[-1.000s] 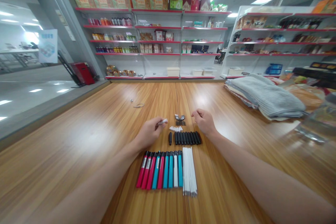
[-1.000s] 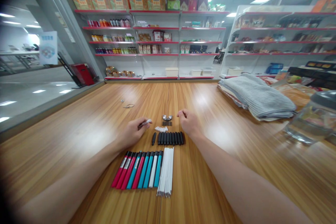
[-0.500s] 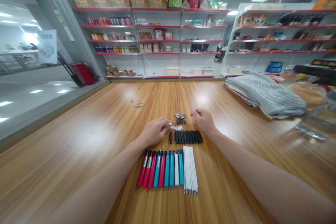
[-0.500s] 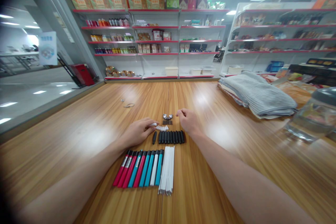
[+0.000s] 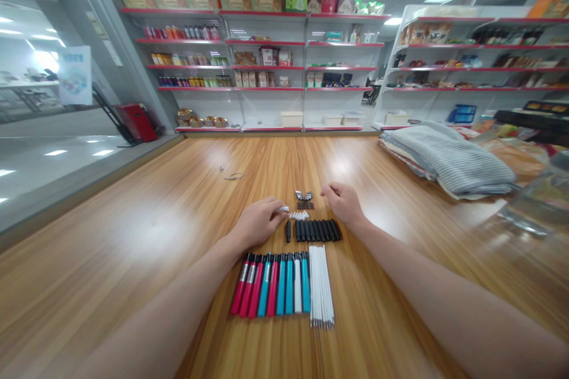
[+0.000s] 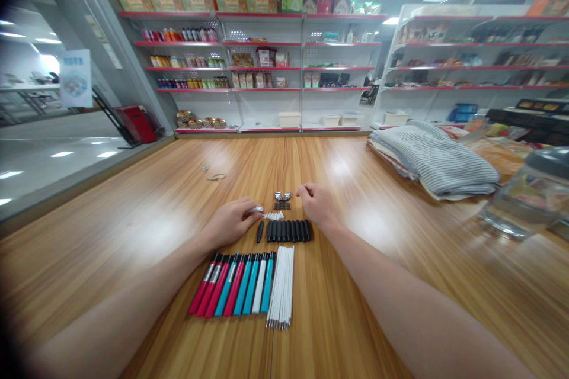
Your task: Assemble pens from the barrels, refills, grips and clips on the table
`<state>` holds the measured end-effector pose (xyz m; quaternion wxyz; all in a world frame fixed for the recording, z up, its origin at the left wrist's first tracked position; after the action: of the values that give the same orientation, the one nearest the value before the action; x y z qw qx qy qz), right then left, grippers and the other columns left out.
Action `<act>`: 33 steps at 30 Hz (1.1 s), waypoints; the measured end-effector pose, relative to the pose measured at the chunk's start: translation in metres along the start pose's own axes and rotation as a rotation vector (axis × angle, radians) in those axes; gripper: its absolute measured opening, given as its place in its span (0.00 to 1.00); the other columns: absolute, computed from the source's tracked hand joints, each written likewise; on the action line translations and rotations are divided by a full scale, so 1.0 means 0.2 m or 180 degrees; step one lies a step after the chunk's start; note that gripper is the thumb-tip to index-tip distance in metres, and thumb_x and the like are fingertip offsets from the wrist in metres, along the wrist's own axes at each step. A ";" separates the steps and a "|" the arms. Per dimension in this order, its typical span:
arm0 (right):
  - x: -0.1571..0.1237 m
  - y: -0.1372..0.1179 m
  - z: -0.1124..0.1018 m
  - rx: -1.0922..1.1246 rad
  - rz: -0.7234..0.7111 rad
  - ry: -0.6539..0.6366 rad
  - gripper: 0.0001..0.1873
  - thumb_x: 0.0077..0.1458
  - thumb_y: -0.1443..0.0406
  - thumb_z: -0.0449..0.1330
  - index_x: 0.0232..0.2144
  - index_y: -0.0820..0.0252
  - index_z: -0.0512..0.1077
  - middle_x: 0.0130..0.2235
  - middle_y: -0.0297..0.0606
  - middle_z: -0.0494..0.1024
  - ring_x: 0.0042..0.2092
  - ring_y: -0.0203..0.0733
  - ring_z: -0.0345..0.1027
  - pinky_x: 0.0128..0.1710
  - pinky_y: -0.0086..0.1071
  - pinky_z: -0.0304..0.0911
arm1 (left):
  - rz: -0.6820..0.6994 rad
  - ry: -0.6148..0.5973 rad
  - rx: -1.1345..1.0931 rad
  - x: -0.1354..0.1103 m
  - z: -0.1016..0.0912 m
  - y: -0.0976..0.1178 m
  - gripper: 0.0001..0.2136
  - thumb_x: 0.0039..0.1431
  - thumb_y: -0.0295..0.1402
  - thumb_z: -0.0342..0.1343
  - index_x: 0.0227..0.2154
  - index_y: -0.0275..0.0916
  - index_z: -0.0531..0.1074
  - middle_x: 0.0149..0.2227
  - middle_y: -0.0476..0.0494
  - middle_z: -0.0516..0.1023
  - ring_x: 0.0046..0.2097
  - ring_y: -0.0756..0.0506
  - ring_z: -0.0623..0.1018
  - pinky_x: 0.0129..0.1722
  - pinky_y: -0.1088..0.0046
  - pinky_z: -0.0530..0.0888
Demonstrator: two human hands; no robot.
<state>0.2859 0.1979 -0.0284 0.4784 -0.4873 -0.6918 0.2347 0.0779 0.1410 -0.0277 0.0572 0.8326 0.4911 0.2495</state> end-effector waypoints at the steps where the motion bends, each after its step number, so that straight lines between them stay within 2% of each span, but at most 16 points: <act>1: 0.00 0.00 0.00 -0.0024 -0.0013 -0.0004 0.18 0.57 0.56 0.52 0.25 0.62 0.74 0.15 0.28 0.61 0.19 0.33 0.54 0.21 0.28 0.46 | -0.0015 0.0024 0.0016 0.00 0.00 0.00 0.09 0.63 0.37 0.49 0.31 0.40 0.71 0.33 0.44 0.72 0.36 0.45 0.72 0.36 0.72 0.65; 5: -0.02 -0.05 0.00 -0.0219 -0.0160 0.0045 0.18 0.58 0.57 0.52 0.25 0.62 0.74 0.17 0.30 0.63 0.20 0.33 0.55 0.22 0.28 0.46 | -0.0106 0.0112 0.0079 0.00 -0.01 -0.03 0.10 0.62 0.36 0.50 0.27 0.39 0.67 0.32 0.44 0.71 0.35 0.45 0.71 0.34 0.71 0.64; 14: -0.10 -0.22 0.03 -0.0783 -0.0825 0.0098 0.17 0.61 0.58 0.51 0.23 0.60 0.69 0.21 0.33 0.67 0.24 0.35 0.59 0.25 0.29 0.49 | -0.0190 0.0032 0.0198 -0.01 0.00 -0.04 0.09 0.64 0.34 0.48 0.29 0.39 0.67 0.36 0.43 0.70 0.37 0.46 0.72 0.37 0.70 0.66; 26: -0.10 -0.22 0.02 -0.0788 -0.0824 0.0073 0.18 0.61 0.58 0.51 0.23 0.59 0.68 0.21 0.33 0.67 0.23 0.35 0.58 0.25 0.30 0.49 | -0.0206 0.0085 0.0143 -0.02 -0.01 -0.04 0.09 0.64 0.34 0.47 0.30 0.39 0.68 0.36 0.43 0.69 0.38 0.46 0.72 0.39 0.70 0.67; 33: -0.11 -0.25 0.02 -0.0956 -0.0913 0.0104 0.18 0.61 0.58 0.50 0.21 0.59 0.65 0.21 0.33 0.65 0.23 0.34 0.57 0.26 0.29 0.49 | -0.0210 -0.0073 0.0601 -0.03 0.00 -0.05 0.07 0.64 0.32 0.46 0.33 0.39 0.67 0.38 0.41 0.69 0.36 0.44 0.72 0.33 0.69 0.64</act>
<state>0.2624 0.1583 -0.0002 0.4400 -0.4534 -0.7735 0.0504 0.0672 0.1408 -0.0326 -0.0077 0.8205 0.5389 0.1905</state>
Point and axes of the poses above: each hand's wrist, its own x-axis towards the middle knuckle, its own z-axis out of the palm, y = z × x, the point moved 8 cm from there along x, towards the middle knuckle
